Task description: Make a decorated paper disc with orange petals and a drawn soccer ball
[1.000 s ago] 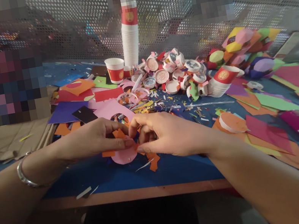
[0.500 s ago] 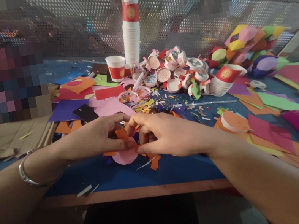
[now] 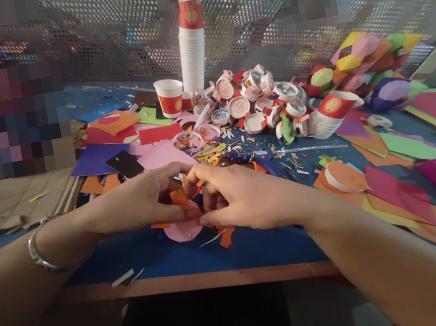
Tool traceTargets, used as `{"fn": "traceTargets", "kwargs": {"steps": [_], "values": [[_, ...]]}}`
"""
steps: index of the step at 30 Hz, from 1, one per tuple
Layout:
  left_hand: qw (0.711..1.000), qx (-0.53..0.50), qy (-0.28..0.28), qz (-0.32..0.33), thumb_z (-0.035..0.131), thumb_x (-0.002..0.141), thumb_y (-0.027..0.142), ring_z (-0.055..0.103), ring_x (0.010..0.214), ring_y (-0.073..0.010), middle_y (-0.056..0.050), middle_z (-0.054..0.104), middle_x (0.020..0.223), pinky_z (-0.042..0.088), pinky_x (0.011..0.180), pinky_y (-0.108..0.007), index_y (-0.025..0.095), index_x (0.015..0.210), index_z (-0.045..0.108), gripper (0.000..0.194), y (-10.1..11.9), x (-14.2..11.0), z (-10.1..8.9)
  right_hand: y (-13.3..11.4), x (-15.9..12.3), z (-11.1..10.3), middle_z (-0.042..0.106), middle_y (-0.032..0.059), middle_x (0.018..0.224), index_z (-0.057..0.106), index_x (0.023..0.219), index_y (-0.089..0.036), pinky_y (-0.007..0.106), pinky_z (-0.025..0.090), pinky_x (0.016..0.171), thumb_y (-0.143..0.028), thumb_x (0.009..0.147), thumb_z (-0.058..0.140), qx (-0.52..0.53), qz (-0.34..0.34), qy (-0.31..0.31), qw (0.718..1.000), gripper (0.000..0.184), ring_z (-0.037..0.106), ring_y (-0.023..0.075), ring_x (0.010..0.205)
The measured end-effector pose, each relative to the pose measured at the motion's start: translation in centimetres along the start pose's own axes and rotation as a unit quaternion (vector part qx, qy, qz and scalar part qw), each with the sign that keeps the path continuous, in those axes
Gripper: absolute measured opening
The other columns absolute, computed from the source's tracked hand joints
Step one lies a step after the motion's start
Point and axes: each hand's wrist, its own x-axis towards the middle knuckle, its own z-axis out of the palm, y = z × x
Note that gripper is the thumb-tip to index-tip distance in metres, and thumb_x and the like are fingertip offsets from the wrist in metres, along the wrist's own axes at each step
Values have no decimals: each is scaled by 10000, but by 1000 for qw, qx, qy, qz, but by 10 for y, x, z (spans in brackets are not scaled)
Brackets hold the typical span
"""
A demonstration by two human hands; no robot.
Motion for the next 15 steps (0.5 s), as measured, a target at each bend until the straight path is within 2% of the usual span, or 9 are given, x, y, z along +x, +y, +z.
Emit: {"fn": "traceTargets", "kwargs": {"steps": [5, 10, 12, 15], "values": [[999, 27, 7, 27, 793, 850, 352, 659, 683, -141, 2, 748, 881, 443, 564, -201, 212, 1400, 526, 627, -3, 2, 0, 2, -2, 0, 737, -28, 842, 539, 1261, -241, 277, 492, 629, -173, 896, 675, 9, 1, 7, 1000, 396, 708, 168, 719], [998, 41, 9, 42, 783, 862, 353, 713, 744, -170, -18, 772, 922, 452, 590, -216, 217, 1422, 532, 628, -4, 2, -1, 3, -3, 0, 733, -14, 874, 543, 1233, -233, 293, 529, 663, -221, 910, 686, 34, -1, 12, 999, 354, 723, 177, 760], [998, 46, 16, 43, 783, 863, 348, 727, 768, -171, -14, 776, 908, 473, 619, -218, 211, 1401, 555, 599, -4, 3, -2, 4, -5, -3, 738, 7, 931, 551, 1205, -230, 308, 547, 706, -252, 918, 694, 48, -6, 31, 998, 321, 728, 188, 822], [997, 51, 46, 38, 784, 857, 349, 733, 817, -174, -10, 775, 912, 498, 667, -225, 201, 1402, 567, 605, -6, 5, -4, 7, -14, -9, 720, 23, 995, 582, 1149, -233, 327, 554, 765, -318, 928, 710, 43, -22, 96, 994, 269, 705, 191, 876]]}}
